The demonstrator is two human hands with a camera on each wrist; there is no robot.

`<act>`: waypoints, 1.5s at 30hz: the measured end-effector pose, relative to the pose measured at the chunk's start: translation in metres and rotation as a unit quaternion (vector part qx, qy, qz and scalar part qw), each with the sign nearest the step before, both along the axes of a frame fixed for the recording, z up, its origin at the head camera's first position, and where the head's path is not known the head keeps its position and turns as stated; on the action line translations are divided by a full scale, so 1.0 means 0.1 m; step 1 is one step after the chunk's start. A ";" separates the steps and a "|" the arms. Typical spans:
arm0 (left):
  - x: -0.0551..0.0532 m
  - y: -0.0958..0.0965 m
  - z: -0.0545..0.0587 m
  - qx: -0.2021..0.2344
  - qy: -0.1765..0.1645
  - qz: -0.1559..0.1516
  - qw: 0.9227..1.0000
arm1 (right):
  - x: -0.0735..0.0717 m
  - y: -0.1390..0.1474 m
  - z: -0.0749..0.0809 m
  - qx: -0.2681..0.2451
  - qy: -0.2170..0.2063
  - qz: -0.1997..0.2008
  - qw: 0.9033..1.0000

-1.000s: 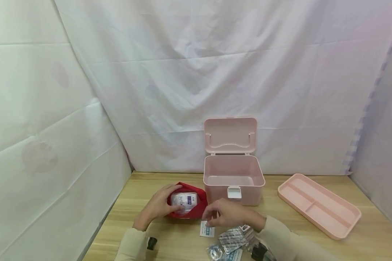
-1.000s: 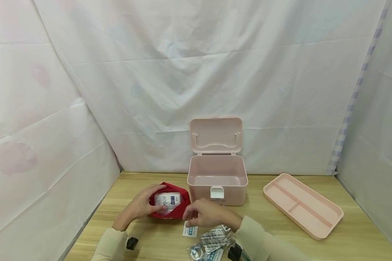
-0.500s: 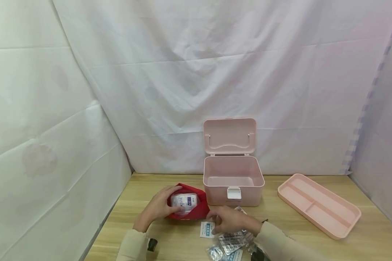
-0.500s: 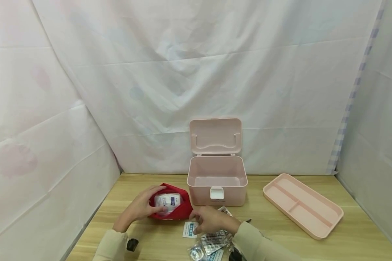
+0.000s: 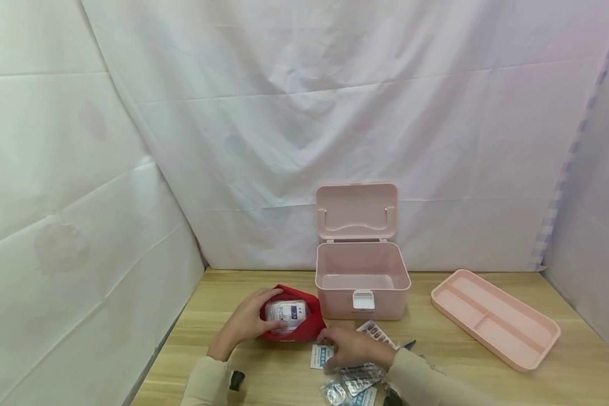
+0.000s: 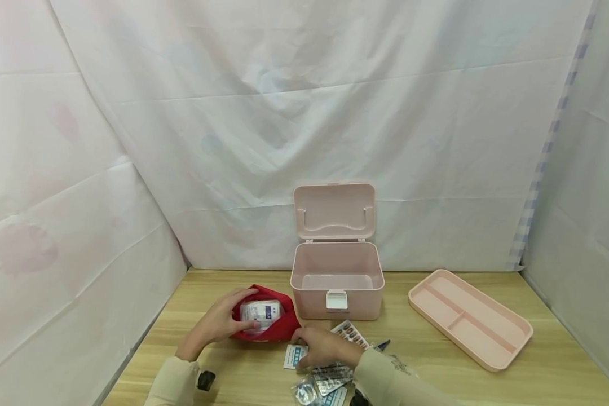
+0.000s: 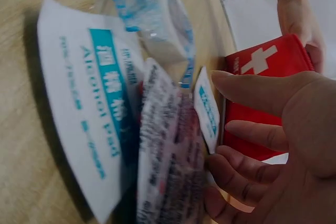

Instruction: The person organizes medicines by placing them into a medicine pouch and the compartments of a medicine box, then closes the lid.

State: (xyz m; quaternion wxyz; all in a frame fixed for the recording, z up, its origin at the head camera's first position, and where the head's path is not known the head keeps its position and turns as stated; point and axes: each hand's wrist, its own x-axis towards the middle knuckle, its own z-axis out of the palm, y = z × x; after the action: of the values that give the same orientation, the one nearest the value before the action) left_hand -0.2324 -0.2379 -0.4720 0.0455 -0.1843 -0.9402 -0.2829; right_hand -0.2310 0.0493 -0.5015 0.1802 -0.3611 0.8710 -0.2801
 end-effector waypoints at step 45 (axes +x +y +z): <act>0.02 0.01 0.02 -0.001 -0.005 0.002 1.000 | 0.01 -0.02 -0.15 -0.005 -0.008 -0.047 0.999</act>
State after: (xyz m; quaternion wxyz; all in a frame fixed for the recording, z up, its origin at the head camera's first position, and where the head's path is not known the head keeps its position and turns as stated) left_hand -0.2309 -0.2368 -0.4698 0.0410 -0.1806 -0.9411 -0.2828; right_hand -0.2304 0.0469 -0.5165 0.1718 -0.3183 0.8844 -0.2951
